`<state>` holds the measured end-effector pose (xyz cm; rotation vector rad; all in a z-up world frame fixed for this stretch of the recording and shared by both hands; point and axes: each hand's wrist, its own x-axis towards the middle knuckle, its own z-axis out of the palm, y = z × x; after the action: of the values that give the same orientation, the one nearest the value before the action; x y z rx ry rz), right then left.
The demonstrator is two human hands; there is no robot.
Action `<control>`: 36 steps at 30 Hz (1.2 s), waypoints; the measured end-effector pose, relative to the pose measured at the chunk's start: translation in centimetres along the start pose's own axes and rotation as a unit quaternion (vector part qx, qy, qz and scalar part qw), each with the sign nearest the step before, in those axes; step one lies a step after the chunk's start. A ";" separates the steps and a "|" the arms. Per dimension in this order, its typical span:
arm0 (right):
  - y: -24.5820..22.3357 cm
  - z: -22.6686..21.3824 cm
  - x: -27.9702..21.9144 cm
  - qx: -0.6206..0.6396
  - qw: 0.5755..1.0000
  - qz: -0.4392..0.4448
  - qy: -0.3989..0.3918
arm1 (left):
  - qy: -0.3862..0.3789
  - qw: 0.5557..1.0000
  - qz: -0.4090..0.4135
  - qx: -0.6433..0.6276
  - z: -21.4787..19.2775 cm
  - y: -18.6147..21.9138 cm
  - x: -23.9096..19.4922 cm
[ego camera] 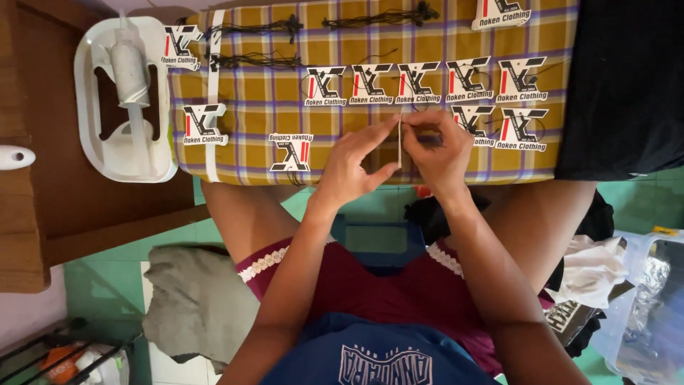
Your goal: The person sits on the floor and attaches small stickers to a plaid fabric surface. They pick up stickers and black strings, then place the stickers onto the fabric, smoothing them down with their hands.
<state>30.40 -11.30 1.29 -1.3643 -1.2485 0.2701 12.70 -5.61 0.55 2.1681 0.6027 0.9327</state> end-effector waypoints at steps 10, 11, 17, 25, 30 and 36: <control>0.0 0.2 -0.3 -0.004 0.999 -0.031 0.006 | 0.014 0.998 0.026 0.056 0.7 -0.6 -0.1; -0.5 0.1 -0.2 -0.008 0.999 -0.034 0.011 | 0.021 0.998 0.023 0.051 1.0 -1.1 -0.4; -0.8 -0.2 0.1 0.010 0.999 -0.034 0.015 | 0.034 0.999 0.000 0.036 0.8 -0.2 -0.3; -0.2 -0.1 -0.4 -0.016 0.998 -0.045 0.031 | 0.068 0.996 -0.057 -0.026 1.5 -1.1 -0.6; -0.2 0.4 -0.5 -0.003 0.996 -0.075 0.038 | 0.105 0.991 -0.071 -0.042 1.7 -0.7 -0.7; 0.2 0.6 -0.4 -0.045 0.991 -0.124 0.023 | 0.115 0.990 -0.066 -0.054 1.1 0.4 -0.4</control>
<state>29.83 -11.20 0.72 -1.2678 -1.3885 0.0095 13.32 -6.59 0.10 1.9143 0.7785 1.1243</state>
